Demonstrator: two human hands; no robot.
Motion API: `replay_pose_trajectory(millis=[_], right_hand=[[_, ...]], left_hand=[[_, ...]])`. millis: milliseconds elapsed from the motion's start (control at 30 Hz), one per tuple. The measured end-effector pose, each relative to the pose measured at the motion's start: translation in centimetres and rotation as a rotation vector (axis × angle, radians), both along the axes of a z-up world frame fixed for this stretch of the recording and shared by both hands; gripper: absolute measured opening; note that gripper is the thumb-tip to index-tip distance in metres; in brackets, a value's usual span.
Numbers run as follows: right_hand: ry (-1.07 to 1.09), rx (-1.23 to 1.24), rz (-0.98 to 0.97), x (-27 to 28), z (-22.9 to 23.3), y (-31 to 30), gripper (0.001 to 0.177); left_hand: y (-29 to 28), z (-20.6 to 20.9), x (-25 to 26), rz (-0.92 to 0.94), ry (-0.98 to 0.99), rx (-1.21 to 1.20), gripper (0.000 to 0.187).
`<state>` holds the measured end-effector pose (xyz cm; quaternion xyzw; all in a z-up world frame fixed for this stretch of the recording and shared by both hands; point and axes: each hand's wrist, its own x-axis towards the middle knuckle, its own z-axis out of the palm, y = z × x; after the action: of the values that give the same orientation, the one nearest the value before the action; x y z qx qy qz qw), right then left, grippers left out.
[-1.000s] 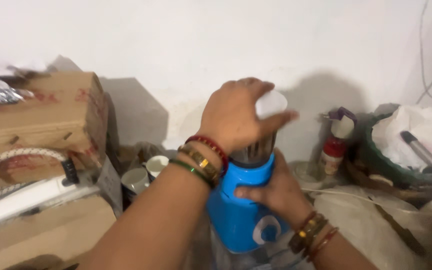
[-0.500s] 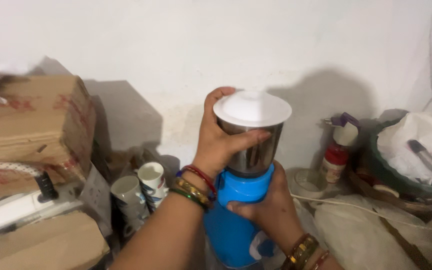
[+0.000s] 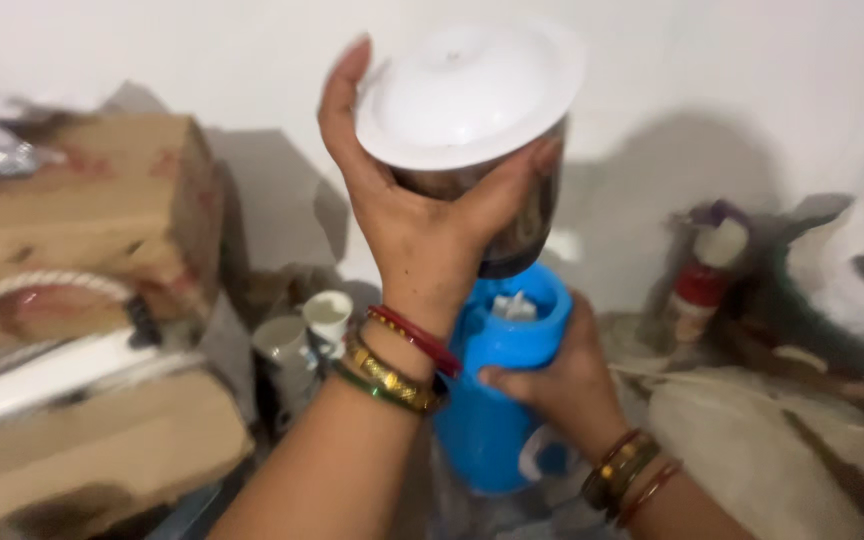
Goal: The person places a metal jar containing a brown paste onto a blue blender base, secures the lid, and operates the blender. They then remove the jar, open the lid, and stir the contents with a spoon.
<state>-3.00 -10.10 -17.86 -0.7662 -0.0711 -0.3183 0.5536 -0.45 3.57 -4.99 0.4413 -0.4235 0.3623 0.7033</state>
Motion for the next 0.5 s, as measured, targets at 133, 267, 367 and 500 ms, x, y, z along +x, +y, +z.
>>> replay_pose_trajectory(millis=[133, 267, 367, 500], right_hand=[[0.033, -0.075, 0.077, 0.3, -0.4, -1.5, 0.113], [0.184, -0.150, 0.041, 1.2, 0.3, -2.5, 0.121], [0.409, -0.132, -0.027, 0.9, 0.7, -2.6, 0.131], [0.041, -0.417, -0.232, -1.2, 1.0, -1.3, 0.126]], left_hand=[[3.6, -3.4, -4.8, 0.452, -0.079, 0.136, 0.121], [6.3, -8.0, -9.7, 0.508, 0.250, 0.209, 0.138], [7.4, -11.4, -12.4, 0.369, 0.504, 0.147, 0.135], [7.1, -15.0, -13.4, 0.256, 0.617, 0.048, 0.134]])
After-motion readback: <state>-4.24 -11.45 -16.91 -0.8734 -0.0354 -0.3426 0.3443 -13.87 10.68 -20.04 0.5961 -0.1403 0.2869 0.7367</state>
